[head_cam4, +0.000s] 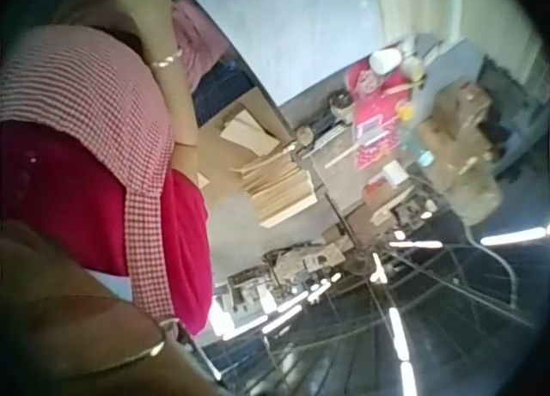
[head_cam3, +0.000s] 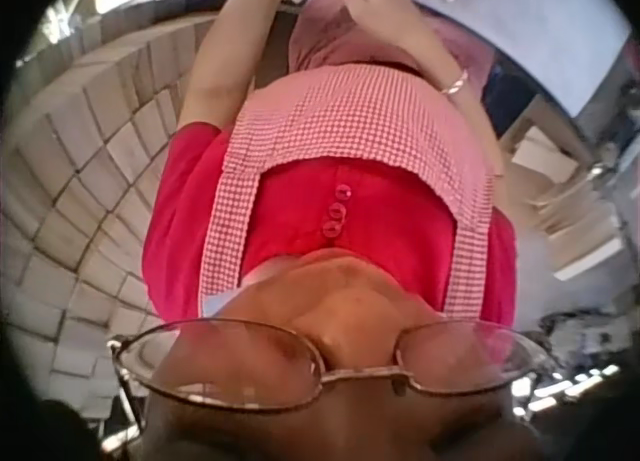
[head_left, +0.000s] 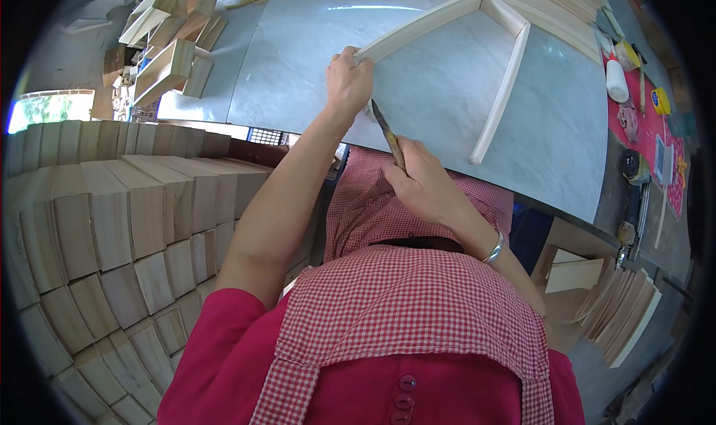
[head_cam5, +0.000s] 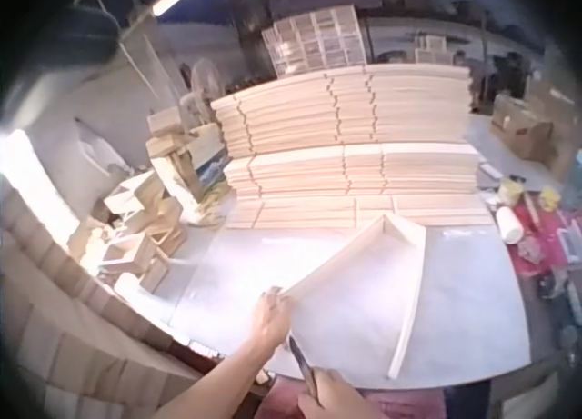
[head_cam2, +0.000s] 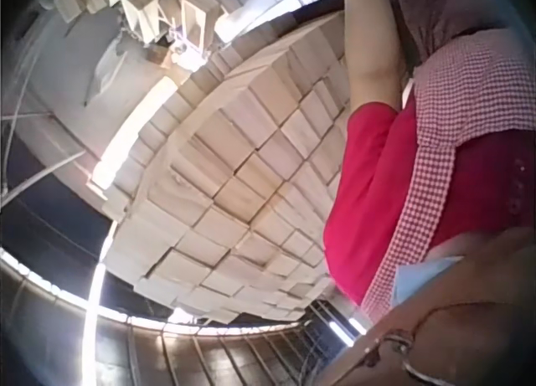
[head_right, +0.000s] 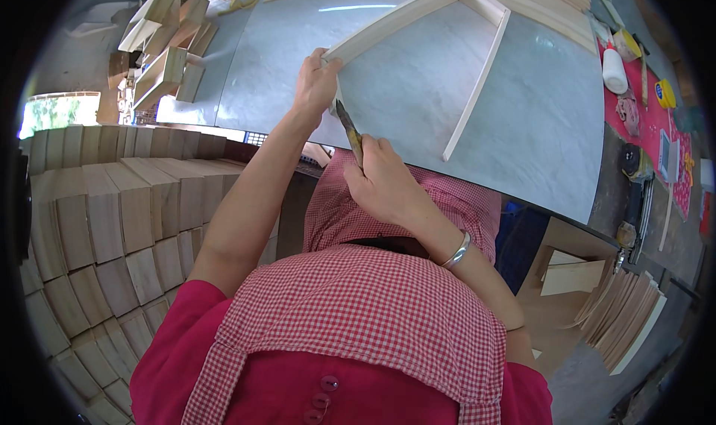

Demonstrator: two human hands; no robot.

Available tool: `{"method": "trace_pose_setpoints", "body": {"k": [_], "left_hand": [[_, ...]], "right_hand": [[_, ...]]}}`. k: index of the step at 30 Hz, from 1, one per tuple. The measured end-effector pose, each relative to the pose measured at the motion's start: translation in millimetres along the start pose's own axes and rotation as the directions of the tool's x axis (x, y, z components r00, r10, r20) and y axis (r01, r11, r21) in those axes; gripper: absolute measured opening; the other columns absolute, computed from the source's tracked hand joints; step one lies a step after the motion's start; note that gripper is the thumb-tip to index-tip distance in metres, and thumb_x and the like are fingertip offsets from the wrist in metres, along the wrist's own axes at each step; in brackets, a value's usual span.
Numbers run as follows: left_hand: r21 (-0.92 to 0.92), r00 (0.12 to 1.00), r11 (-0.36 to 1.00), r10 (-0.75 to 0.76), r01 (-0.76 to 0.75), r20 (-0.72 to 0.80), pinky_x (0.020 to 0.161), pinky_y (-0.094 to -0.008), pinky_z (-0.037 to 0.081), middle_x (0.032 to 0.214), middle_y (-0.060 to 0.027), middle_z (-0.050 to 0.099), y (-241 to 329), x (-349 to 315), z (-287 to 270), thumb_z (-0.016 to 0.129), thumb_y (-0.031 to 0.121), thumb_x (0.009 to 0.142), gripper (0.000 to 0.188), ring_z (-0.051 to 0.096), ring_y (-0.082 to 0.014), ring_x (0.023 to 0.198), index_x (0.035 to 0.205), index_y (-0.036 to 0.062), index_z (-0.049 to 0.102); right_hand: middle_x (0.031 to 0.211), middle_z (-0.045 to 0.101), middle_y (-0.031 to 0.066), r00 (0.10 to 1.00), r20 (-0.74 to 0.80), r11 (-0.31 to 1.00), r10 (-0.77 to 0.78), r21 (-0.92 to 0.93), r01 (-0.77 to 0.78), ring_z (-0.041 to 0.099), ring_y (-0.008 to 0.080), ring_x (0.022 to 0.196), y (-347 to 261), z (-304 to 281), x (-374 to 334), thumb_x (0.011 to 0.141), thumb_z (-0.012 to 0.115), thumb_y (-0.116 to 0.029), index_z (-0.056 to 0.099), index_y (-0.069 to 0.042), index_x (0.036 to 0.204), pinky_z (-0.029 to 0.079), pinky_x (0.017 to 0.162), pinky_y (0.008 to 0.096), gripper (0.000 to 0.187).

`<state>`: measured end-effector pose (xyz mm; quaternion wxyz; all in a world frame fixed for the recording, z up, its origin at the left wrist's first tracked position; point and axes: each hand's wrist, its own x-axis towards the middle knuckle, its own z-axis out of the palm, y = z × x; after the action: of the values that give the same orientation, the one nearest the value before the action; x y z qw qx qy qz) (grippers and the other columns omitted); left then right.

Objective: The person assembles small rectangular wooden boxes by hand. They apply glue to the edges of wooden frames, attach side panels, and secure the joints using a pneumatic nail gun. The person also uses pliers to adjust nails and places the finished boxes into a stack.

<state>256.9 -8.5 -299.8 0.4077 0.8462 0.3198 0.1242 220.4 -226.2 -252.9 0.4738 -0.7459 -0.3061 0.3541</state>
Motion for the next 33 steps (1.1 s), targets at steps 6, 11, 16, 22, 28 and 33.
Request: {"method": "trace_pose_setpoints", "body": {"k": [6,11,16,22,28,33], "left_hand": [[0.031,0.996,0.998,0.063,-0.061,-0.06,0.1,-0.0479,0.041,0.106,-0.0268,0.066,0.3,-2.1,1.7,0.053,0.023,0.089,0.039,0.056,-0.041,0.11,0.115,-0.0031,0.065],[0.044,0.992,0.993,0.11,-0.107,-0.059,0.099,-0.0483,0.04,0.103,-0.0271,0.066,1.7,-2.7,0.9,0.053,0.022,0.09,0.037,0.056,-0.0408,0.109,0.112,-0.0058,0.064],[0.051,0.993,0.994,0.099,-0.096,-0.067,0.098,-0.0467,0.039,0.103,-0.0269,0.066,4.6,-5.2,0.3,0.053,0.021,0.09,0.036,0.055,-0.0402,0.108,0.11,-0.0066,0.063],[0.017,0.992,0.993,0.115,-0.114,-0.05,0.099,-0.0472,0.039,0.101,-0.0273,0.066,4.9,-5.9,0.2,0.053,0.02,0.09,0.035,0.054,-0.0402,0.108,0.109,-0.007,0.063],[0.016,0.997,0.998,0.061,-0.06,-0.056,0.099,-0.0481,0.039,0.107,-0.0272,0.063,3.4,-4.8,2.2,0.053,0.019,0.09,0.036,0.053,-0.0413,0.109,0.114,-0.0062,0.062],[0.025,0.996,0.997,0.078,-0.078,-0.036,0.1,-0.0481,0.039,0.108,-0.0272,0.062,1.9,-3.0,0.1,0.053,0.02,0.091,0.036,0.052,-0.0419,0.109,0.115,-0.0059,0.062]], "right_hand": [[0.094,0.055,0.0255,1.0,0.005,1.0,0.005,-0.03,-0.005,0.055,0.0395,0.09,10.5,1.0,2.7,0.096,0.05,-0.026,0.049,0.008,0.103,0.044,0.086,0.0477,0.035],[0.097,0.055,0.0274,0.997,0.065,0.998,0.035,-0.063,-0.031,0.056,0.043,0.092,5.6,-2.8,6.0,0.096,0.049,-0.024,0.049,0.008,0.104,0.044,0.088,0.0496,0.033],[0.104,0.056,0.0298,0.996,0.08,0.997,0.031,-0.078,-0.025,0.057,0.0448,0.097,0.4,-8.3,3.7,0.096,0.047,-0.021,0.048,0.01,0.115,0.045,0.09,0.0498,0.037],[0.105,0.057,0.0321,0.998,0.069,0.994,0.007,-0.106,0.0,0.059,0.0459,0.096,5.3,-0.9,8.4,0.099,0.048,-0.019,0.049,0.012,0.115,0.046,0.088,0.0512,0.035],[0.085,0.065,0.0276,0.999,-0.046,0.977,0.029,-0.208,-0.038,0.063,0.0476,0.076,0.1,7.6,10.5,0.101,0.053,-0.015,0.052,0.009,0.107,0.05,0.072,0.0495,0.025],[0.069,0.062,0.0145,0.998,-0.053,0.996,0.017,0.087,-0.012,0.064,0.0292,0.062,15.6,14.7,11.1,0.104,0.052,-0.018,0.057,0.006,0.105,0.051,0.063,0.0399,0.025]]}}
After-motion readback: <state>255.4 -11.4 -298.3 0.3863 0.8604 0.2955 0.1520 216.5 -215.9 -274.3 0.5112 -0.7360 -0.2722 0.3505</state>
